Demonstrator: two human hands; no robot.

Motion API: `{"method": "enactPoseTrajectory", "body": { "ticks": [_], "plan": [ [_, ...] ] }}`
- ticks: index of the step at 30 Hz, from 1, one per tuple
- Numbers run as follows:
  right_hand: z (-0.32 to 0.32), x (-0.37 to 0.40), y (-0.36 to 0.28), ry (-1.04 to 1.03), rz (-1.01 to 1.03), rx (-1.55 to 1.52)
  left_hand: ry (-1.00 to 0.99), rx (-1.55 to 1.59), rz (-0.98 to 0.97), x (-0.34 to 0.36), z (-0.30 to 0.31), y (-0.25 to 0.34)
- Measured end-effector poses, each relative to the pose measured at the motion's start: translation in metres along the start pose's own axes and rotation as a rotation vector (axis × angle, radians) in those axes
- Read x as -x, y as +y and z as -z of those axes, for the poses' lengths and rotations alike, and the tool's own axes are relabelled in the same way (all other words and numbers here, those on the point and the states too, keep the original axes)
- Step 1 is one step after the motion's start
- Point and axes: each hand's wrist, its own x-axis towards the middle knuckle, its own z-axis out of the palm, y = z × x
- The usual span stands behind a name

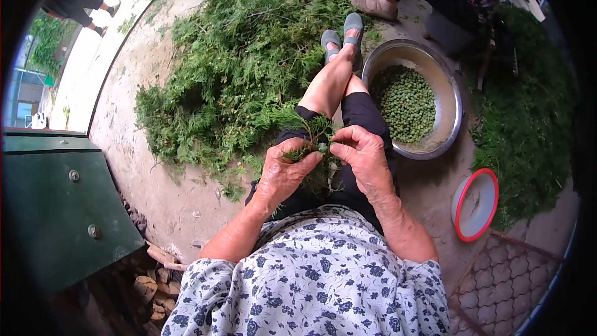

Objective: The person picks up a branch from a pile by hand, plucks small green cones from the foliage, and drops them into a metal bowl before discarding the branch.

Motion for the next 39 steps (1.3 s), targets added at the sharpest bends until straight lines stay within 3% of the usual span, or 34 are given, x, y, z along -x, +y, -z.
{"method": "enactPoseTrajectory", "body": {
  "ticks": [1, 5, 11, 20, 22, 26, 30, 32, 34, 36, 39],
  "plan": [
    [-0.003, 0.001, -0.001, 0.061, -0.094, -0.203, -0.006, 0.002, 0.018, 0.001, -0.001, 0.002],
    [-0.008, -0.002, -0.003, 0.125, -0.148, -0.558, 0.023, -0.039, -0.086, 0.002, -0.004, -0.001],
    [-0.014, 0.001, 0.006, 0.23, -0.134, -0.685, 0.02, -0.116, -0.052, 0.001, -0.006, 0.008],
    [-0.016, -0.002, 0.009, 0.407, -0.113, -0.594, 0.017, -0.19, -0.057, 0.0, -0.005, 0.003],
    [0.007, -0.012, 0.013, 0.479, -0.047, -0.693, 0.025, -0.035, -0.015, 0.002, -0.001, 0.0],
    [0.014, -0.008, -0.015, 0.278, -0.193, -0.806, 0.043, 0.017, -0.025, 0.002, 0.003, 0.0],
    [0.003, 0.006, -0.028, 0.112, -0.147, -0.89, 0.074, -0.108, 0.023, 0.001, 0.003, 0.009],
    [0.003, 0.012, -0.029, -0.109, -0.155, -0.546, 0.086, -0.159, 0.009, 0.0, 0.002, 0.009],
    [-0.01, 0.012, -0.033, -0.005, 0.106, 0.094, 0.067, -0.141, -0.034, -0.001, 0.001, 0.009],
    [-0.014, 0.009, -0.028, 0.015, 0.277, 0.35, 0.057, -0.141, -0.049, 0.0, 0.0, 0.008],
    [-0.019, 0.009, -0.021, 0.046, 0.328, 0.432, 0.047, -0.146, -0.056, 0.002, 0.0, 0.008]
  ]
}}
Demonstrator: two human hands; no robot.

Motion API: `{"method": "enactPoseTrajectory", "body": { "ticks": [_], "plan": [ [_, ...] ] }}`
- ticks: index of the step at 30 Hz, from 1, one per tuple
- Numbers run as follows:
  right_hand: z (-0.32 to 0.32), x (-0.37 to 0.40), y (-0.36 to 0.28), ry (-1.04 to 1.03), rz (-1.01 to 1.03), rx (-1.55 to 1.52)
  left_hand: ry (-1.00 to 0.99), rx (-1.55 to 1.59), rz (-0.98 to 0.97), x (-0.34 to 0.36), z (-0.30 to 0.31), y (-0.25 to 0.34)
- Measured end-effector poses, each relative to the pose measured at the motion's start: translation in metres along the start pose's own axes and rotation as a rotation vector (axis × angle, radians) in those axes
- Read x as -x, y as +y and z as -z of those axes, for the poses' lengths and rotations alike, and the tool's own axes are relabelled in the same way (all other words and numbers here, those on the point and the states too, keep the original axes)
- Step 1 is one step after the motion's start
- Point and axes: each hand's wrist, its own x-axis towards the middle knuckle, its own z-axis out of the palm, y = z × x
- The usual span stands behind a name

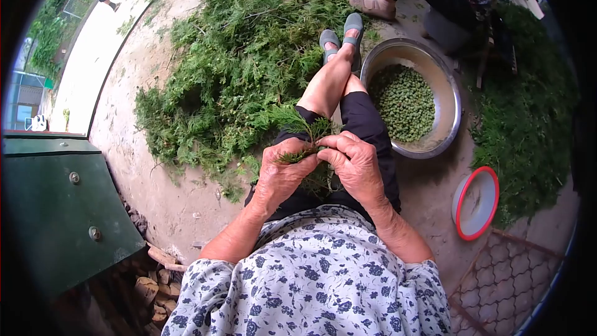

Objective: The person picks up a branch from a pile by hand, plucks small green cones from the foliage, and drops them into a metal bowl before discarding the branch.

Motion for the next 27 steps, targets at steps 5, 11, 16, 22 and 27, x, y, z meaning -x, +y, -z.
{"method": "enactPoseTrajectory", "body": {
  "ticks": [5, 11, 16, 22, 27],
  "plan": [
    [0.001, 0.001, -0.002, 0.311, -0.014, -0.031, 0.075, -0.013, -0.009, 0.001, -0.003, 0.003],
    [0.035, -0.011, 0.009, 0.185, -0.447, -1.099, 0.092, 0.768, 0.337, -0.003, -0.001, 0.007],
    [0.019, 0.001, 0.026, -0.045, -0.498, -0.855, 0.058, 0.85, 0.386, -0.006, -0.002, 0.01],
    [0.009, 0.002, 0.024, -0.06, -0.447, -0.828, 0.043, 0.695, 0.346, -0.004, -0.005, 0.006],
    [0.007, 0.004, 0.022, 0.0, -0.395, -0.573, 0.038, 0.57, 0.359, -0.002, -0.007, 0.01]
  ]
}}
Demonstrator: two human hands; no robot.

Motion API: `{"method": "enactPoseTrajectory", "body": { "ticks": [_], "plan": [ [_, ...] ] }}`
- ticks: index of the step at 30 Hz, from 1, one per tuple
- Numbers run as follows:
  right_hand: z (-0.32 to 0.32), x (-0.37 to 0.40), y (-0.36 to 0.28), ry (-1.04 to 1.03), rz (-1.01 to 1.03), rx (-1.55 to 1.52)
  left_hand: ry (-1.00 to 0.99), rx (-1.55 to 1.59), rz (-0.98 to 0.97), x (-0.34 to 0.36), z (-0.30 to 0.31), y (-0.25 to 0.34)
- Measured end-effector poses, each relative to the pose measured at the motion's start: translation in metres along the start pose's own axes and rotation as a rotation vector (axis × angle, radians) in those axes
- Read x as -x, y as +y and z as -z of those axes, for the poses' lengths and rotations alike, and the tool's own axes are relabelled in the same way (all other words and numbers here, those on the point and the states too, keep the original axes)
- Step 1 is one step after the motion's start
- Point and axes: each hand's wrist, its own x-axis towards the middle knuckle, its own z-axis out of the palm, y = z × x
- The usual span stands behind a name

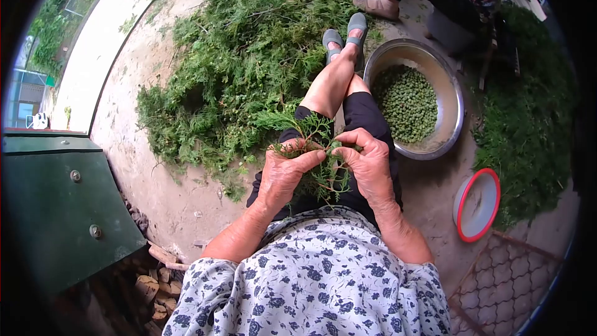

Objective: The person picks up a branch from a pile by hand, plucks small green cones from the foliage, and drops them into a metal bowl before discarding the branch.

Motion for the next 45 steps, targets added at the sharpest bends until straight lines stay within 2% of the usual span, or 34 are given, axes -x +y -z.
{"method": "enactPoseTrajectory", "body": {
  "ticks": [2, 3, 4, 6, 10, 12, 16, 20, 22, 23, 25, 26, 28, 30, 34, 36, 38, 40, 42, 43, 44, 45],
  "plan": [
    [0.0, -0.002, 0.009, 0.128, 0.421, 0.449, 0.008, 0.016, 0.001, 0.001, -0.004, 0.001],
    [-0.002, -0.003, 0.014, 0.146, 0.372, 0.322, 0.016, 0.031, 0.0, 0.001, -0.005, 0.001],
    [0.002, -0.003, 0.013, 0.146, 0.373, 0.323, 0.015, 0.031, 0.0, 0.0, -0.004, 0.0],
    [0.014, -0.006, 0.004, 0.204, -0.001, -0.347, 0.052, 0.035, -0.018, -0.002, 0.001, -0.003],
    [0.016, -0.009, -0.012, 0.01, -0.061, -0.462, 0.008, 0.174, -0.004, -0.001, 0.004, -0.003],
    [0.016, -0.009, -0.005, -0.118, -0.093, -0.371, -0.052, 0.271, 0.029, -0.001, 0.002, -0.001],
    [0.002, -0.004, -0.004, -0.171, -0.183, -0.317, -0.081, 0.307, 0.079, -0.003, 0.001, 0.002],
    [-0.004, -0.003, 0.003, -0.123, -0.108, -0.206, -0.02, 0.141, 0.009, -0.003, -0.003, -0.002],
    [-0.006, -0.003, 0.007, 0.03, 0.283, 0.238, 0.007, 0.052, -0.026, -0.004, -0.002, -0.008],
    [-0.006, -0.003, 0.007, 0.029, 0.283, 0.24, 0.008, 0.021, -0.067, -0.003, -0.003, -0.01],
    [-0.005, -0.002, 0.008, 0.126, 0.462, 0.48, 0.018, -0.005, -0.086, -0.002, -0.007, -0.009],
    [0.0, -0.003, 0.006, 0.127, 0.462, 0.48, 0.016, -0.005, -0.086, -0.001, -0.007, -0.008],
    [0.019, -0.009, -0.001, 0.329, 0.11, -0.183, 0.056, 0.032, -0.067, -0.001, -0.005, -0.006],
    [0.043, -0.017, -0.002, 0.432, 0.21, -0.162, 0.028, 0.134, -0.018, -0.003, 0.001, -0.006],
    [0.115, -0.028, -0.01, 0.704, 0.296, 0.128, -0.021, 0.284, -0.018, -0.004, 0.008, -0.004],
    [0.164, -0.033, -0.006, 0.873, 0.363, 0.514, -0.066, 0.3, 0.006, -0.003, 0.008, -0.001],
    [0.182, -0.032, -0.016, 1.058, 0.25, 0.763, -0.054, 0.287, -0.006, -0.006, 0.009, -0.004],
    [0.187, -0.025, -0.024, 1.082, 0.204, 0.871, -0.038, 0.27, -0.016, -0.007, 0.009, -0.005],
    [0.179, -0.021, -0.033, 0.991, 0.308, 0.896, 0.01, 0.228, -0.038, -0.009, 0.008, -0.006],
    [0.163, -0.021, -0.034, 0.906, 0.385, 0.715, 0.007, 0.225, -0.033, -0.009, 0.007, -0.007],
    [0.156, -0.023, -0.029, 0.807, 0.513, 0.719, 0.001, 0.223, -0.043, -0.011, 0.006, -0.008],
    [0.141, -0.025, -0.029, 0.774, 0.501, 0.521, -0.004, 0.222, -0.056, -0.012, 0.006, -0.008]
  ]
}}
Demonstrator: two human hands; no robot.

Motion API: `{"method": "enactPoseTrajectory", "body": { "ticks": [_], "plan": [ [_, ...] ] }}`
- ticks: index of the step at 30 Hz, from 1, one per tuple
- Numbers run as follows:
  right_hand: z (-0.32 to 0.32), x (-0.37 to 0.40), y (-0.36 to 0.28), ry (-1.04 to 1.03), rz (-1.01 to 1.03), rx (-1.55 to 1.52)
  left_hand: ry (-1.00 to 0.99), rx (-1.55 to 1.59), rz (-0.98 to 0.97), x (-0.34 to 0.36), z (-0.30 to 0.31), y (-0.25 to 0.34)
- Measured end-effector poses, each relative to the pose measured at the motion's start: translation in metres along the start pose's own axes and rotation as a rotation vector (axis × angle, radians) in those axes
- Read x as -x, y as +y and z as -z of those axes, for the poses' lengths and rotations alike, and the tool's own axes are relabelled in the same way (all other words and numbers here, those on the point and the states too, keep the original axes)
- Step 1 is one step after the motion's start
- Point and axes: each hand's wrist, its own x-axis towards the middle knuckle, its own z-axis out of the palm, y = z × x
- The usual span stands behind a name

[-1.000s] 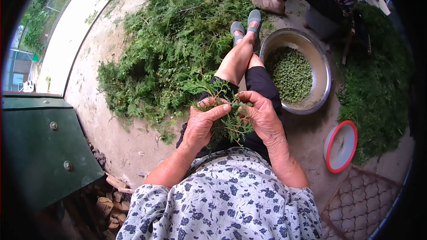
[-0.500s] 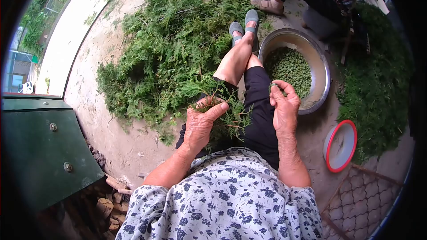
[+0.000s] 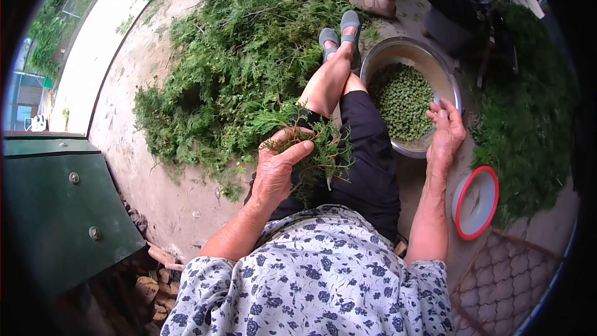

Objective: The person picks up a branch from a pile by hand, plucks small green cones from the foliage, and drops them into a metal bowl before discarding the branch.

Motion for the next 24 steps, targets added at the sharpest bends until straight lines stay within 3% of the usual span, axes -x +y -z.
{"method": "enactPoseTrajectory", "body": {
  "ticks": [1, 7, 9, 11, 15, 19, 21, 24],
  "plan": [
    [-0.01, 0.007, -0.012, -0.007, -0.082, -0.18, 0.0, -0.003, 0.0, 0.0, -0.001, 0.0],
    [-0.014, 0.009, -0.022, 0.113, -0.033, -0.071, 0.011, 0.026, -0.001, 0.002, -0.002, 0.009],
    [-0.003, -0.005, -0.024, 0.2, 0.554, 0.795, 0.043, -0.003, -0.063, 0.001, -0.001, 0.005],
    [0.004, -0.007, -0.018, 0.142, 0.451, 0.775, 0.047, 0.006, -0.076, -0.002, -0.001, 0.001],
    [-0.025, 0.047, -0.09, -0.404, -0.077, -0.18, 0.079, 0.035, -0.067, -0.001, -0.009, 0.001],
    [-0.059, 0.091, -0.109, -0.773, -0.064, -0.2, 0.092, 0.025, -0.073, -0.001, -0.01, 0.002],
    [-0.074, 0.102, -0.1, -0.689, 0.113, -0.108, 0.068, -0.037, -0.132, 0.0, -0.01, 0.004],
    [-0.081, 0.105, -0.096, -0.675, 0.08, -0.112, 0.069, -0.019, -0.13, 0.001, -0.009, 0.004]
  ]
}}
